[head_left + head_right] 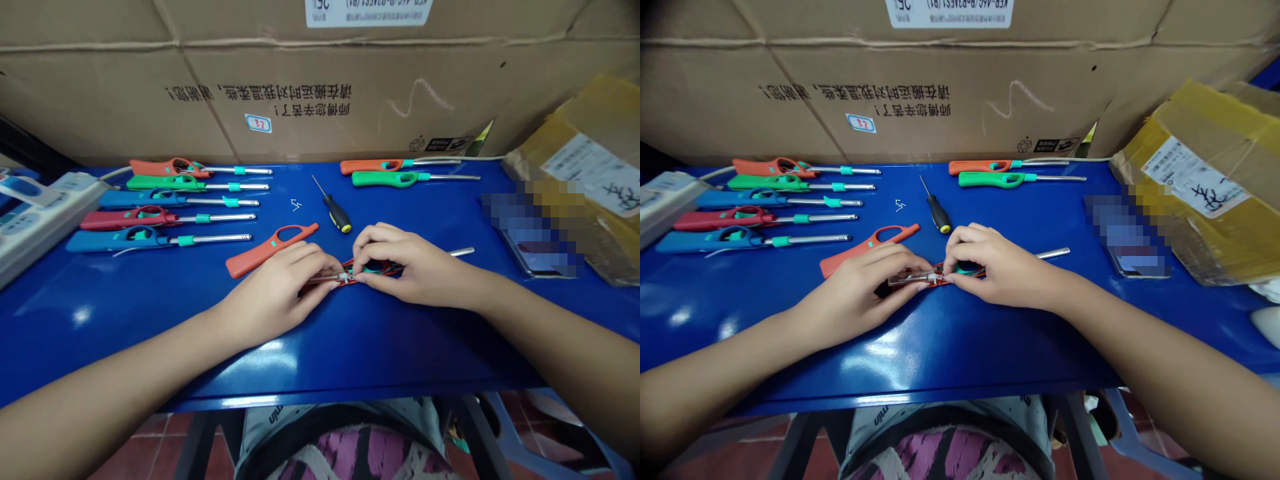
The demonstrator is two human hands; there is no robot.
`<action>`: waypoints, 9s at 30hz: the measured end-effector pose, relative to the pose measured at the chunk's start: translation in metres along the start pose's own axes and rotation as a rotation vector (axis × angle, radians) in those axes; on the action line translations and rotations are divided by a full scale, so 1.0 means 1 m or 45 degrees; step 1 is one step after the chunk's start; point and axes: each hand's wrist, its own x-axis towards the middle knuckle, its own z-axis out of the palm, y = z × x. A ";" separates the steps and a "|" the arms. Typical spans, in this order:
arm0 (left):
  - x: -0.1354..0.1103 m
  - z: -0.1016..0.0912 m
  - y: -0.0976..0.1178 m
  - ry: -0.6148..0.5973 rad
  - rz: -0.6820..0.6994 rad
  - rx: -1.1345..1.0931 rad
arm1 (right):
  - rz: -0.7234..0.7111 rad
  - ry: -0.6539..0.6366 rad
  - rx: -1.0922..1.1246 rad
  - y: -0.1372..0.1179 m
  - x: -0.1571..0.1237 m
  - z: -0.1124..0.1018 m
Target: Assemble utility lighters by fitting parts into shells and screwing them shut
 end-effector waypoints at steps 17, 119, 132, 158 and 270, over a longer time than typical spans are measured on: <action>-0.001 -0.001 0.000 -0.005 -0.005 0.000 | 0.000 -0.016 -0.001 -0.003 -0.001 -0.002; -0.006 0.002 0.002 0.041 -0.084 0.290 | 0.148 0.076 0.107 -0.003 0.000 0.002; -0.007 0.004 0.001 -0.008 -0.082 0.223 | 0.188 0.086 0.216 -0.003 0.002 0.001; -0.004 0.006 0.000 0.008 -0.118 0.105 | 0.071 0.085 -0.171 -0.008 -0.001 0.005; -0.004 0.012 -0.013 0.098 0.101 0.234 | 0.383 -0.019 -0.634 -0.026 -0.001 -0.007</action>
